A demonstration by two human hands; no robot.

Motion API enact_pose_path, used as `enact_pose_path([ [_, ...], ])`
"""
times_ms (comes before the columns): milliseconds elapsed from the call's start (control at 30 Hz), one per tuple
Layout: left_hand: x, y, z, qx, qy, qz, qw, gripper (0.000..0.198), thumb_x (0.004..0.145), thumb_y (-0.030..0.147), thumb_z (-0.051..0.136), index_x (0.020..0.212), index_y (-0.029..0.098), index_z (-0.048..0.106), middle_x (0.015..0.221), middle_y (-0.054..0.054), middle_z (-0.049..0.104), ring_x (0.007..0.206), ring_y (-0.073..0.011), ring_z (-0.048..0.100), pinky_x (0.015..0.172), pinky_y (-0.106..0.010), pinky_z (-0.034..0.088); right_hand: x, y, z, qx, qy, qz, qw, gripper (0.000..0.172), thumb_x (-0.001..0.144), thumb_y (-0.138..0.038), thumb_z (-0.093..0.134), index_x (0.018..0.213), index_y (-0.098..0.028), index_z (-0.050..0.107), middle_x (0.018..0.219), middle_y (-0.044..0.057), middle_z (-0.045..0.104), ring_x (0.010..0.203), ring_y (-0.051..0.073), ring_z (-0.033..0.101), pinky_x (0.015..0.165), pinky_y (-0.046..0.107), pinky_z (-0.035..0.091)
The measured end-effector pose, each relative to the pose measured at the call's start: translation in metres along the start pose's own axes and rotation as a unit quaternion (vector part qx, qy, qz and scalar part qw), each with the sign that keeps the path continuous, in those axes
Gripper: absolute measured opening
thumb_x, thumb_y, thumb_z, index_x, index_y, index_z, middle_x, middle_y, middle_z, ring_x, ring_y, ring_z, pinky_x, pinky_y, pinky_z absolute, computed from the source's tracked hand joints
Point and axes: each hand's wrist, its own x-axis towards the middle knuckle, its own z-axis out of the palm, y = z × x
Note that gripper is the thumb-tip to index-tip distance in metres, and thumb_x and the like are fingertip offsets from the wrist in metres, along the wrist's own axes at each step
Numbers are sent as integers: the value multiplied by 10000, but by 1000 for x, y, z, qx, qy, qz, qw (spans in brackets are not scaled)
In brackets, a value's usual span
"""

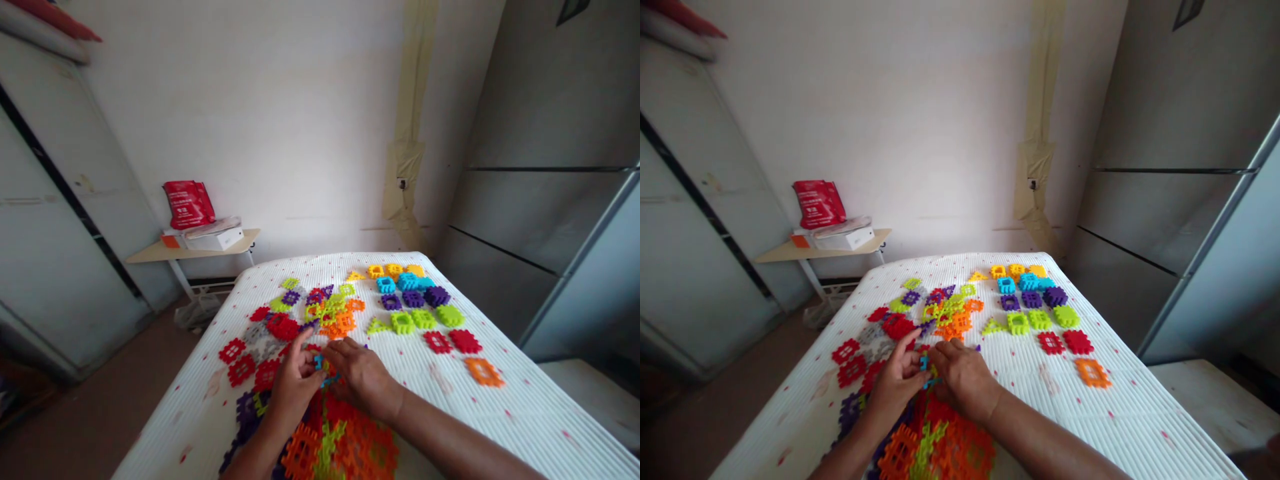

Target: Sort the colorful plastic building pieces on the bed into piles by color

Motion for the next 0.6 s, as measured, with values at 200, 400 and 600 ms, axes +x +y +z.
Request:
enact_pose_path([
  [200, -1, 1, -9, 46, 44, 37, 997, 692, 698, 325, 623, 1315, 219, 329, 950, -46, 614, 728, -148, 623, 668, -291, 515, 14, 25, -16, -29, -1, 7, 1000, 443, 733, -192, 577, 1172, -176, 524, 1162, 100, 578, 1034, 210, 519, 860, 319, 453],
  [400, -6, -8, -58, 130, 207, 82, 966, 558, 703, 448, 613, 1201, 225, 495, 1055, -74, 627, 891, -205, 639, 797, -338, 526, 49, 144, -75, -189, -24, 247, 950, 539, 736, -177, 570, 1271, -187, 496, 1225, 96, 571, 1095, 229, 516, 878, 318, 436],
  [600, -9, -14, -87, 133, 313, 46, 939, 517, 627, 532, 626, 1043, 226, 590, 1010, -51, 669, 935, -244, 640, 854, -364, 513, 65, 216, -85, -216, -90, 277, 932, 569, 678, -206, 637, 1240, -234, 548, 1190, 64, 608, 1050, 232, 556, 831, 296, 455],
])
